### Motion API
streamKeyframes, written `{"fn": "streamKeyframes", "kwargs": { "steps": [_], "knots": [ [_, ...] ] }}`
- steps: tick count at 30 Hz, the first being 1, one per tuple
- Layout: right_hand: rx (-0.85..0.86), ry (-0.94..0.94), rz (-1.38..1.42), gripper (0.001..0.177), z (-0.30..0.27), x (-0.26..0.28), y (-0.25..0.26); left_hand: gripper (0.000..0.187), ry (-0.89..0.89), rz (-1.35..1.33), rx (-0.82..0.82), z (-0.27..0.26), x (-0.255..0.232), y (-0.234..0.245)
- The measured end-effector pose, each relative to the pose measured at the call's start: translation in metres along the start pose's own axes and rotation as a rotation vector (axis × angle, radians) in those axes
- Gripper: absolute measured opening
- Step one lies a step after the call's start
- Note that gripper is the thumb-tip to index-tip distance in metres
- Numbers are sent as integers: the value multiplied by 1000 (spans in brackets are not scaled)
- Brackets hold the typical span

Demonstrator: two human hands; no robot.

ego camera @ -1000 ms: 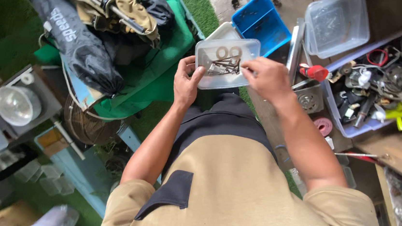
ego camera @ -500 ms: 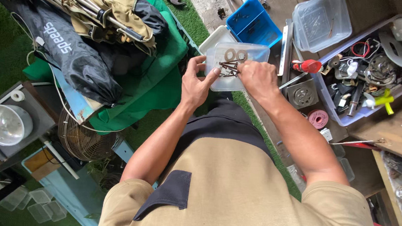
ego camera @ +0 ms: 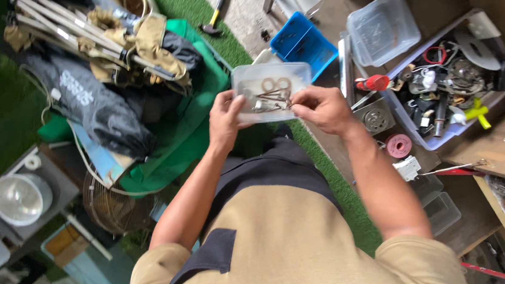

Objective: The person sorts various metal hardware components including screws, nuts, and washers by hand from several plastic containers and cups into a larger clear bin.

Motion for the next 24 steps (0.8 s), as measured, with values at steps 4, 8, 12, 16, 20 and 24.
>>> {"fn": "streamKeyframes", "kwargs": {
  "steps": [4, 8, 12, 16, 20, 24],
  "knots": [
    [-82, 379, 894, 11, -15, -14, 17, 48, 48, -78, 34, 1, 0, 3],
    [-135, 522, 1249, 19, -18, -29, 26, 44, 94, -142, 57, 5, 1, -2],
    [-173, 536, 1297, 18, -21, -26, 34, 39, 107, -114, 60, 3, 1, -5],
    [-166, 533, 1282, 19, -23, -21, 41, 38, 117, -93, 57, 3, 2, -10],
    [-181, 445, 1183, 21, -19, -35, 44, 42, 109, -36, 34, 5, 6, -10],
    [-390, 162, 600, 21, 2, -96, 63, 45, 147, -10, -49, 1, 13, 3]
  ]
}}
Point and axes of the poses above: each hand's wrist, its own z-axis towards the middle knuckle, its own y-axis out of the back of the hand, x = y × z, the point moved 9 cm from there along z, towards the middle knuckle, and after that the axes turned 8 degrees about x, right-handed, at the moved point
